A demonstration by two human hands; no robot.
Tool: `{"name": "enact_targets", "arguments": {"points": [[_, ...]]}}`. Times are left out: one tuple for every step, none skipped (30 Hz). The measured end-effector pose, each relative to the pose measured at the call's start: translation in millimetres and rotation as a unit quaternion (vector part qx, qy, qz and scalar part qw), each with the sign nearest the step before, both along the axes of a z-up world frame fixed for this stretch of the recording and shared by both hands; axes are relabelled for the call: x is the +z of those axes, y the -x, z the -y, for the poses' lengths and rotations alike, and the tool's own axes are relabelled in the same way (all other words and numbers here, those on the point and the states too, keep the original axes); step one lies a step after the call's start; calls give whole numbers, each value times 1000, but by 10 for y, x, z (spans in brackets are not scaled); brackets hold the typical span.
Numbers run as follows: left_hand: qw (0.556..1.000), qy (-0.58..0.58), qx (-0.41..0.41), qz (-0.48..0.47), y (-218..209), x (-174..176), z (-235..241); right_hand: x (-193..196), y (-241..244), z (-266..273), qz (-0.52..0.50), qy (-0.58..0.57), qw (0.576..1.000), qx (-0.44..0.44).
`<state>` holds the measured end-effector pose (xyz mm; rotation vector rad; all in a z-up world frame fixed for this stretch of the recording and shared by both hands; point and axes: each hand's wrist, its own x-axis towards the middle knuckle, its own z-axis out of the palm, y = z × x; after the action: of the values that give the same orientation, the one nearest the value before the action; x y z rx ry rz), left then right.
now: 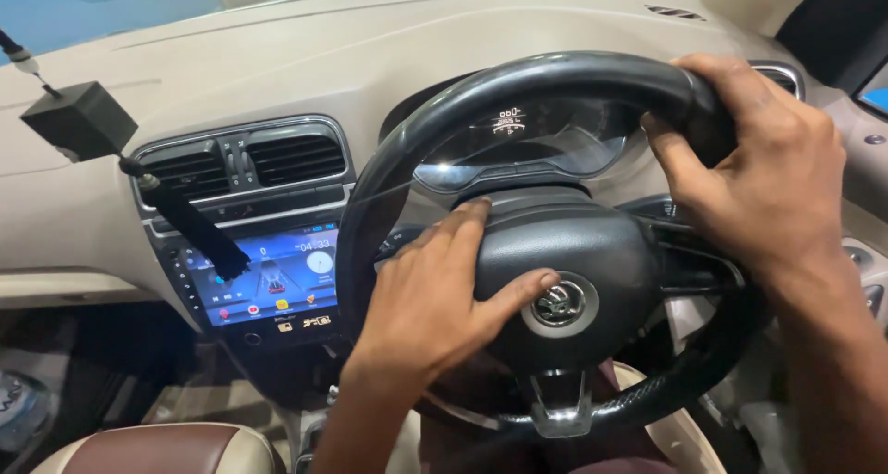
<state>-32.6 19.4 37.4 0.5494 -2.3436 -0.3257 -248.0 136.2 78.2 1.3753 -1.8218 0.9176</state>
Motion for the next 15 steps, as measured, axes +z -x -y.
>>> {"name": "enact_targets", "arguments": {"points": [[993,-69,21,97,35,100,18,-15,11,-1,13,-4,1000,3],[971,-136,42,193,70,198,36,-30,21,-3,25,-8,1000,5],[970,-138,42,194,81,230,43,-21,18,-5,26,-10,1000,5],[957,-172,46,230,90,262,48,-11,14,-8,16,-20,1000,-4],[941,-205,50,265,95,300,56,3,8,-5,5,-29,999,-12],[940,-207,51,266,82,237,70,-32,45,-31,5,-30,999,-11],[956,-172,42,234,68,179,84,-61,83,-54,-44,-16,999,6],[969,-137,34,202,53,120,98,-89,120,-77,-93,-1,995,23],[969,-139,36,201,-8,39,21,-238,194,-146,-94,-2,995,26],[988,-78,32,126,-70,-44,-56,-389,267,-214,-109,11,994,7],[998,-18,31,50,-136,-135,-141,-537,344,-273,-124,22,992,-8],[998,-21,37,48,-246,-208,-259,-486,200,-264,-126,20,992,-1],[999,9,48,-25,-354,-279,-377,-432,58,-247,-157,0,988,12],[993,41,59,-97,-462,-350,-498,-380,-90,-235,-187,-20,982,28],[992,38,70,-98,-611,-542,-513,-402,-184,-229,-189,-21,981,40]]}}
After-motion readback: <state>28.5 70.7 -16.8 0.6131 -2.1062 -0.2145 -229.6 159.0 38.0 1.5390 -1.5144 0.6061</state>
